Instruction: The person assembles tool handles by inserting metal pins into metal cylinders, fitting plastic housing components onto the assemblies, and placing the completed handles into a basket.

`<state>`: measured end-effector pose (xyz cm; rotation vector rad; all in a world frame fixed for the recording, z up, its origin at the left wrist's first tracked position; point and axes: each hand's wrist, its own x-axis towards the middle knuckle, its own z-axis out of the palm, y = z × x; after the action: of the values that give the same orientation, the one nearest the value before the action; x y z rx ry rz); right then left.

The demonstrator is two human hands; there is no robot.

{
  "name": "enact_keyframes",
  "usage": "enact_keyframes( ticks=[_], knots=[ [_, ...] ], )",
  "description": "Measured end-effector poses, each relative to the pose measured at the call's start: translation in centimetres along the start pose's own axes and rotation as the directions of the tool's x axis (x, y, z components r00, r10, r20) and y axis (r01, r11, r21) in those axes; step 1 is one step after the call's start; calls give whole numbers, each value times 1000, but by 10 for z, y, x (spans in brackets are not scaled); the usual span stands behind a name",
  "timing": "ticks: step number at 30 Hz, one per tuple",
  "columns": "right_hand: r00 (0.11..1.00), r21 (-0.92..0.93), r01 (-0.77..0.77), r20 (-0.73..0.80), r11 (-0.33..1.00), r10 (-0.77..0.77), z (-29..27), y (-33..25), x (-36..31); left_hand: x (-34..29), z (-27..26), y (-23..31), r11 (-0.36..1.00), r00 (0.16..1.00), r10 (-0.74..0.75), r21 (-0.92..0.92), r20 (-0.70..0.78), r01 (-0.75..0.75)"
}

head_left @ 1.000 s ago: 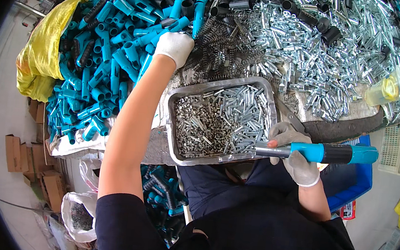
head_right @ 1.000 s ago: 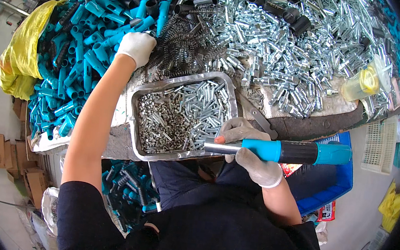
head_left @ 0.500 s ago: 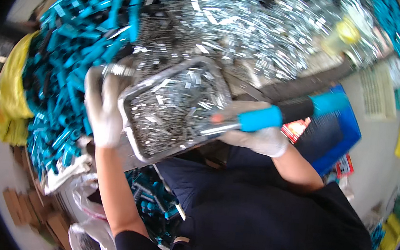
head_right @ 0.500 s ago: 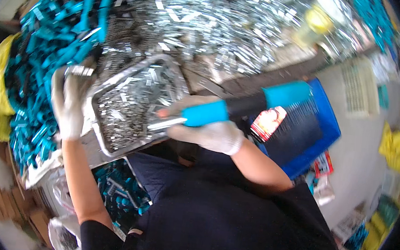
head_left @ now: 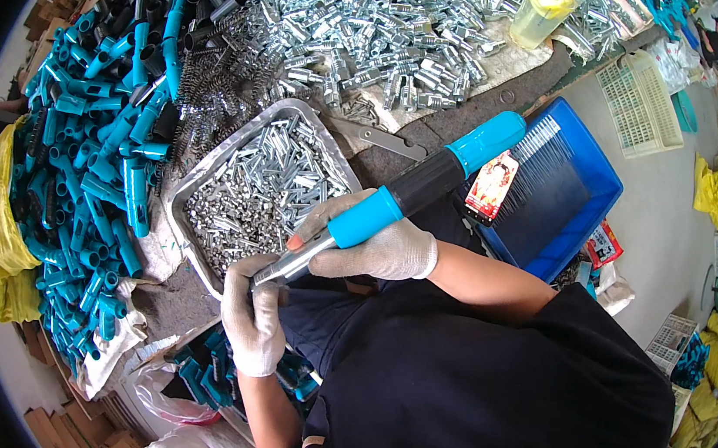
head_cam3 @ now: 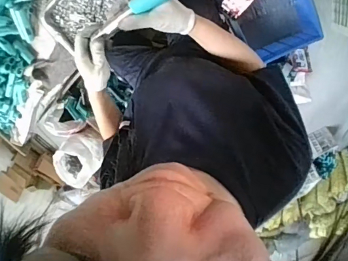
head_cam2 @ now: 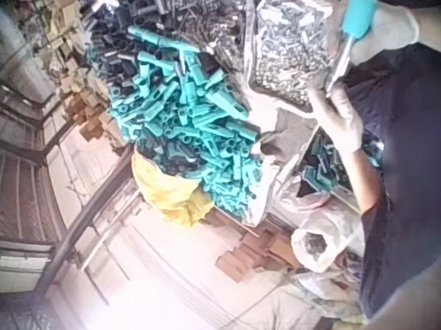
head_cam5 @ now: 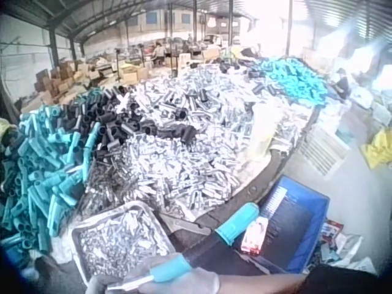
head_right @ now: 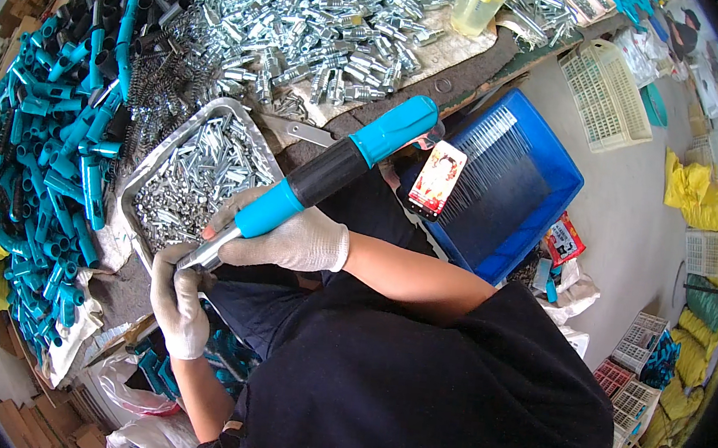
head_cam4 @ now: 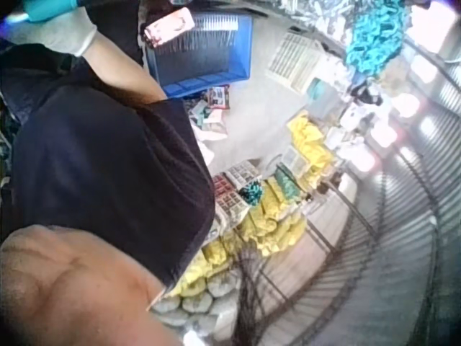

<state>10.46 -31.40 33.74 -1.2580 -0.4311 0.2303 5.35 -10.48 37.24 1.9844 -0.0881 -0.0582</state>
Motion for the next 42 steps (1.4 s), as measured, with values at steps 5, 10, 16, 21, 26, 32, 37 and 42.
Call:
enact_keyframes(
  ticks=[5, 10, 16, 21, 26, 32, 37, 42],
  knots=[
    [991, 193, -121, -28, 974, 129, 4, -3, -4, -5, 2, -12, 980, 983, 184, 78, -5, -183],
    [990, 168, -138, 27, 976, 135, 3, -9, -4, -6, -3, 4, 969, 980, -165, -168, 113, 183],
    [994, 53, -105, 30, 993, 103, 8, -18, -6, -6, -9, 10, 985, 990, -100, -130, 100, 112],
    [971, 496, -211, 7, 842, 240, 13, -18, -10, 0, -4, 23, 928, 938, 346, 152, -3, -341],
    [974, 369, -193, -39, 909, 223, 10, -15, -9, 5, -20, 27, 993, 957, -114, -7, 266, 120],
    [944, 426, -245, -98, 871, 314, 12, -24, -8, 4, -5, 22, 844, 949, 306, 438, 81, -309],
    [931, 344, -290, -114, 893, 346, 4, -30, -7, 23, -18, 25, 945, 913, 151, 216, 378, -245],
    [973, 192, -224, 102, 956, 207, 8, -21, -7, 22, 7, 14, 770, 373, -1, -237, 928, 592]
  ],
)
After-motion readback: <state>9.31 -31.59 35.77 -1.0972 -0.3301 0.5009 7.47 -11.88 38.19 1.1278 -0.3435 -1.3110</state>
